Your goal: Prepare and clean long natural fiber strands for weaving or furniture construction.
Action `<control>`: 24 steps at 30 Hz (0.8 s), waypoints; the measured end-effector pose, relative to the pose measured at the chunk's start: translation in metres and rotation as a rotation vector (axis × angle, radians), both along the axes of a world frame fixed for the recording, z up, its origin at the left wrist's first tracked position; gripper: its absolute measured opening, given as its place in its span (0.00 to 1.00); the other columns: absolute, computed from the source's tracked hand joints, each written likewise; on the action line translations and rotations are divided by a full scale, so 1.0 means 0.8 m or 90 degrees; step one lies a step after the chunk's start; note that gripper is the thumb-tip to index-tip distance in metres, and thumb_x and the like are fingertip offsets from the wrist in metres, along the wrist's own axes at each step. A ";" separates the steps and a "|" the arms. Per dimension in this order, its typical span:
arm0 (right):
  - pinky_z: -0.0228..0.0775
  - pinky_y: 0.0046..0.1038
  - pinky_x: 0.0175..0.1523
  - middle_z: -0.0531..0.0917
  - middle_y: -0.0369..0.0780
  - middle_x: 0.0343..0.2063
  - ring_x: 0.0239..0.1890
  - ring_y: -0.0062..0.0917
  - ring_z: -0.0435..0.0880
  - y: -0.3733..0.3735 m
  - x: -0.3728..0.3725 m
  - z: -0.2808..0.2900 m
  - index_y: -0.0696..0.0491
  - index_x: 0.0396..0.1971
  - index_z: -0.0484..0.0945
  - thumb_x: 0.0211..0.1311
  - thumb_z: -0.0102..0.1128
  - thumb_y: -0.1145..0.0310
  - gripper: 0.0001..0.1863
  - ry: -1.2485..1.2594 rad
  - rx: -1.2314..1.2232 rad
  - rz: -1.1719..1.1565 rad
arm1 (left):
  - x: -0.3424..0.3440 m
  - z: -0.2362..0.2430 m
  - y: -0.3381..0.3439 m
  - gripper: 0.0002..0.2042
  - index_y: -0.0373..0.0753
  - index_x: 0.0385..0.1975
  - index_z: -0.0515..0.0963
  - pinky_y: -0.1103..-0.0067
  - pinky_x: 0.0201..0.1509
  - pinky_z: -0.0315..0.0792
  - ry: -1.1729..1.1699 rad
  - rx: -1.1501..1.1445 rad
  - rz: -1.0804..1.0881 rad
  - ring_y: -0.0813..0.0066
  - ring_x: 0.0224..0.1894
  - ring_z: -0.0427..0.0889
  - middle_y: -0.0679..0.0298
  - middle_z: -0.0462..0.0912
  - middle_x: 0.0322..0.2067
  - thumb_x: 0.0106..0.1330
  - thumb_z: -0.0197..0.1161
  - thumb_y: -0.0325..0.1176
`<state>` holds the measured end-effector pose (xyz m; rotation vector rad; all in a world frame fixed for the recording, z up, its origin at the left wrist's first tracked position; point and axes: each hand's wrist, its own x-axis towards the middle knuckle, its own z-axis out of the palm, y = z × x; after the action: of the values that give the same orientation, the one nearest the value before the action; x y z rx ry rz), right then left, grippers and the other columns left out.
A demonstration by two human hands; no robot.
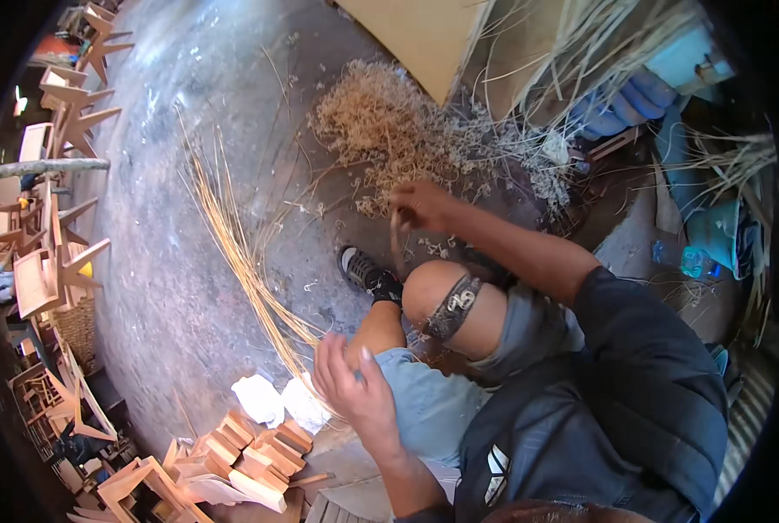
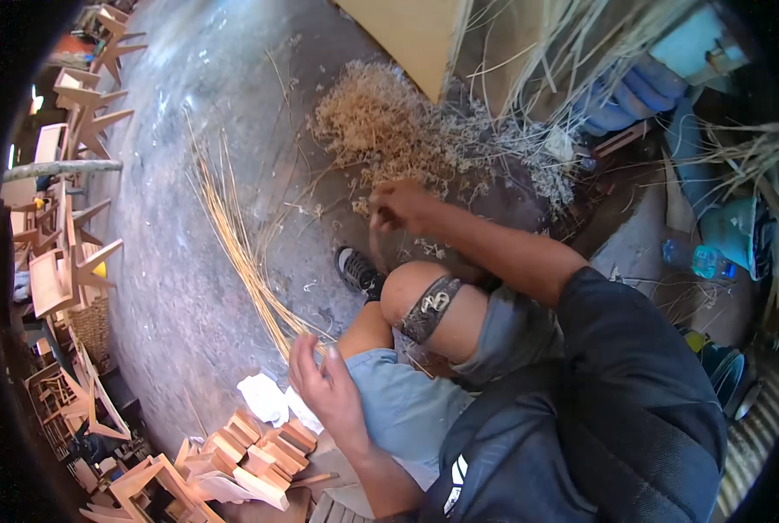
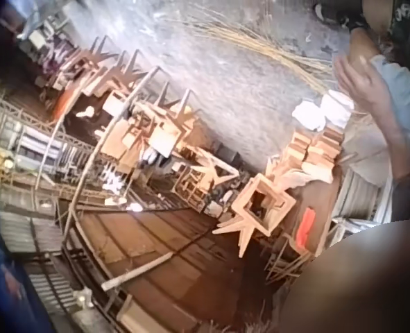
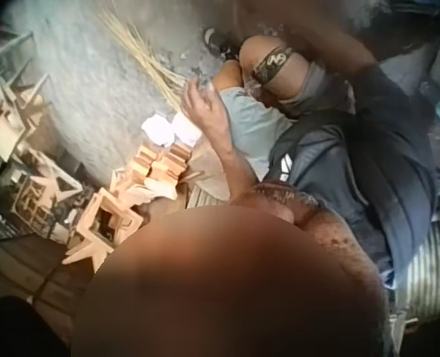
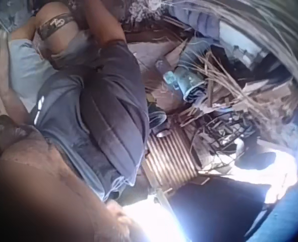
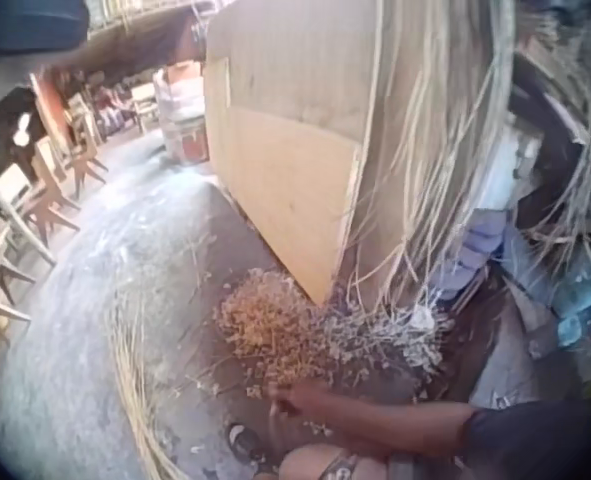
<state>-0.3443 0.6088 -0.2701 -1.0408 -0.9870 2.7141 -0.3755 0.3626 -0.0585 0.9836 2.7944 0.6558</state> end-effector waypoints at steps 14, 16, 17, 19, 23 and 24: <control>0.71 0.22 0.21 0.78 0.37 0.20 0.18 0.21 0.77 0.001 0.530 0.189 0.53 0.31 0.71 0.61 0.53 0.68 0.05 0.027 -0.015 -0.386 | 0.313 0.102 0.012 0.11 0.31 0.31 0.74 0.79 0.29 0.65 -0.310 -0.136 -0.246 0.78 0.25 0.67 0.63 0.71 0.20 0.64 0.51 0.33; 0.72 0.22 0.22 0.79 0.38 0.20 0.19 0.22 0.78 0.000 0.629 0.175 0.53 0.32 0.71 0.61 0.53 0.68 0.05 0.007 0.003 -0.401 | 0.364 0.110 0.001 0.10 0.30 0.31 0.74 0.82 0.27 0.63 -0.328 -0.190 -0.246 0.80 0.24 0.65 0.66 0.69 0.19 0.63 0.53 0.32; 0.73 0.22 0.23 0.80 0.38 0.21 0.21 0.22 0.79 -0.005 0.680 0.183 0.53 0.32 0.72 0.61 0.52 0.67 0.06 -0.003 0.055 -0.424 | 0.381 0.107 0.004 0.09 0.30 0.30 0.74 0.83 0.27 0.63 -0.371 -0.185 -0.246 0.81 0.23 0.65 0.67 0.69 0.18 0.63 0.54 0.32; 0.74 0.24 0.24 0.79 0.37 0.23 0.22 0.21 0.80 -0.009 0.796 0.171 0.54 0.33 0.73 0.61 0.53 0.67 0.06 -0.141 0.182 -0.393 | 0.406 0.112 0.042 0.09 0.33 0.29 0.76 0.86 0.24 0.59 -0.418 -0.205 -0.317 0.86 0.21 0.63 0.71 0.68 0.17 0.63 0.55 0.33; 0.70 0.21 0.24 0.75 0.35 0.19 0.21 0.19 0.76 -0.044 1.030 0.223 0.54 0.29 0.74 0.60 0.53 0.64 0.09 -0.431 0.350 -0.482 | 0.513 0.120 0.106 0.07 0.32 0.29 0.76 0.82 0.27 0.65 -0.420 -0.171 -0.545 0.80 0.22 0.68 0.65 0.73 0.19 0.61 0.57 0.29; 0.69 0.21 0.24 0.75 0.35 0.19 0.20 0.19 0.75 -0.047 1.074 0.265 0.54 0.30 0.74 0.61 0.52 0.62 0.10 -0.502 0.430 -0.507 | 0.532 0.124 0.115 0.07 0.32 0.29 0.76 0.82 0.27 0.65 -0.429 -0.170 -0.552 0.80 0.22 0.68 0.65 0.73 0.19 0.61 0.57 0.29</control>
<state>0.5151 0.5710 -0.0582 -1.8196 -1.0905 1.2021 0.0502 0.4544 0.0409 1.4113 1.6041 0.3615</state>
